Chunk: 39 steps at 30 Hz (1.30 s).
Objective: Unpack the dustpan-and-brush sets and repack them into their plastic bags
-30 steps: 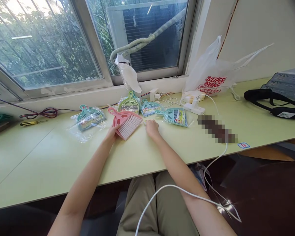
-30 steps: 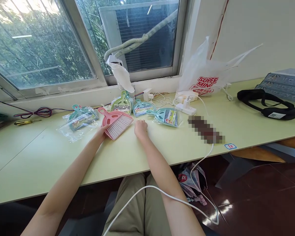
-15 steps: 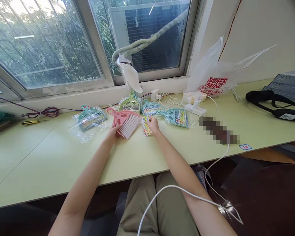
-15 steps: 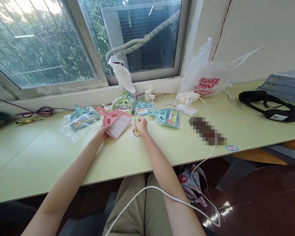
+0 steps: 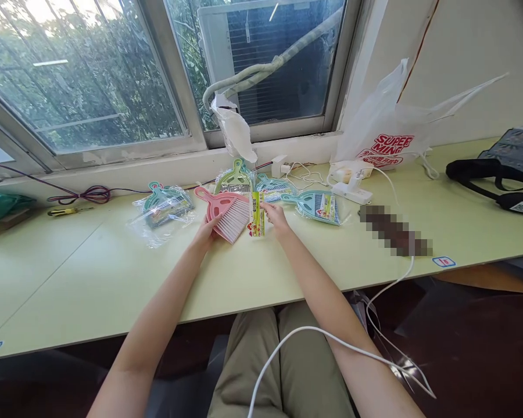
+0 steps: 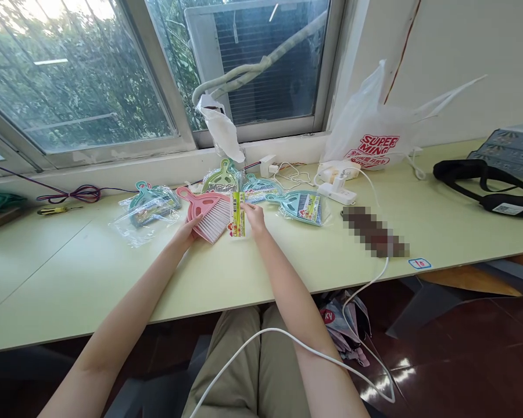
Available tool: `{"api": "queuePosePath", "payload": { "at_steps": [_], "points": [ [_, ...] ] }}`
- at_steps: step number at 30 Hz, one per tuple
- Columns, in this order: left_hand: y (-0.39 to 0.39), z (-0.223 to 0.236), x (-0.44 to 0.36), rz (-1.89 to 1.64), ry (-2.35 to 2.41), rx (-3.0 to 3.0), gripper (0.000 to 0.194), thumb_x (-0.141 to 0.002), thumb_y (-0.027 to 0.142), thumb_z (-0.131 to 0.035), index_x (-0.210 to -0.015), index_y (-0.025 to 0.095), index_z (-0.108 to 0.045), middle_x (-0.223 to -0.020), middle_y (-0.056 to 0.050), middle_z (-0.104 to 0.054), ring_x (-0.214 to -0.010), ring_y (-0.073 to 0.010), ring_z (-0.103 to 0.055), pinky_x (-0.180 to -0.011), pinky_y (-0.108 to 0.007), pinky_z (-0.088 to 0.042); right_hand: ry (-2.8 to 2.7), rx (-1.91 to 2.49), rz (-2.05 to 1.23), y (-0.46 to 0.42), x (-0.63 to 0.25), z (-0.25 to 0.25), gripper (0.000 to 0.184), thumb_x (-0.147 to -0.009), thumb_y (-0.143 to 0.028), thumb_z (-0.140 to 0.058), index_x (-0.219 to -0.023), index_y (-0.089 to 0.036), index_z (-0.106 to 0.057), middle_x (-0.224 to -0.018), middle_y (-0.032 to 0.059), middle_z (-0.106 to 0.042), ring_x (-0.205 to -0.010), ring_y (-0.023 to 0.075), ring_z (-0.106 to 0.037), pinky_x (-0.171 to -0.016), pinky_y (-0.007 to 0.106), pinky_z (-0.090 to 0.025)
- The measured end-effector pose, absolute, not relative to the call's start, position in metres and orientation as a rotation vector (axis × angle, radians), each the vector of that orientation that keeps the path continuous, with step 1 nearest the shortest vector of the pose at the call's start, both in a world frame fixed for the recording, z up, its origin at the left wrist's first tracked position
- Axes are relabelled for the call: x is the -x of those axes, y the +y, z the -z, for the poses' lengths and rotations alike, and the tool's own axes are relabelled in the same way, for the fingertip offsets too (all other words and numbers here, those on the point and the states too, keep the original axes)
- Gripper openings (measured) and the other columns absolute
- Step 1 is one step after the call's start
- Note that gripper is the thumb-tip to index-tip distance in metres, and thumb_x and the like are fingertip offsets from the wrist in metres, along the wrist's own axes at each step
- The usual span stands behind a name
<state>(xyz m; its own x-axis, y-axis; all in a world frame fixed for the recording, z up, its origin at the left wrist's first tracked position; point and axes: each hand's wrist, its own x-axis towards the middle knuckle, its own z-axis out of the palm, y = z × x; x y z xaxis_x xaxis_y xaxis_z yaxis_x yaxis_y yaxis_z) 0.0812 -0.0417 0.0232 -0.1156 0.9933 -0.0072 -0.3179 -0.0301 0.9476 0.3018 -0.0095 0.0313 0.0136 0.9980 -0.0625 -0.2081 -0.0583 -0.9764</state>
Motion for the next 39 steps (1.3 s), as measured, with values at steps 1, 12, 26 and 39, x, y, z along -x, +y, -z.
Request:
{"api": "queuePosePath", "payload": {
  "at_steps": [1, 12, 26, 39],
  "points": [
    [-0.043, -0.024, -0.082, -1.431, 1.030, -0.933, 0.058, -0.068, 0.026, -0.082, -0.121, 0.024, -0.059, -0.119, -0.007, -0.067, -0.111, -0.0259, -0.064, -0.093, -0.037, -0.056, -0.943, 1.068, -1.392, -0.011, -0.302, -0.034, 0.009, -0.077, -0.025, -0.065, -0.075, -0.017, -0.063, -0.053, -0.0071, -0.050, -0.044, 0.0041, -0.040, -0.041, 0.017, -0.029],
    [-0.048, -0.028, -0.087, -1.393, 0.970, -0.986, 0.062, -0.074, 0.039, -0.078, -0.129, 0.024, -0.053, -0.123, -0.010, -0.065, -0.116, -0.0284, -0.060, -0.099, -0.044, -0.051, -0.796, 0.999, -1.583, -0.020, -0.296, -0.036, 0.017, -0.086, -0.011, -0.058, -0.069, -0.014, -0.058, -0.061, -0.0017, -0.060, -0.041, 0.0021, -0.046, -0.036, 0.014, -0.030],
    [-0.049, -0.028, -0.087, -1.315, 0.990, -1.051, 0.073, -0.062, 0.015, -0.083, -0.128, 0.024, -0.054, -0.121, -0.010, -0.066, -0.109, -0.0281, -0.064, -0.091, -0.040, -0.056, -1.184, 1.172, -1.322, -0.012, -0.284, -0.016, 0.011, -0.078, -0.016, -0.062, -0.069, -0.016, -0.066, -0.063, -0.0026, -0.065, -0.040, 0.0032, -0.046, -0.040, 0.016, -0.031],
    [-0.048, -0.023, -0.088, -1.380, 1.009, -1.072, 0.086, -0.053, 0.007, -0.082, -0.131, 0.027, -0.053, -0.120, -0.008, -0.066, -0.112, -0.0308, -0.062, -0.088, -0.040, -0.058, -1.236, 1.201, -1.118, -0.013, -0.285, -0.012, 0.011, -0.080, -0.019, -0.063, -0.090, -0.021, -0.058, -0.066, -0.0060, -0.067, -0.039, 0.0062, -0.053, -0.047, 0.018, -0.042]
  ]
}}
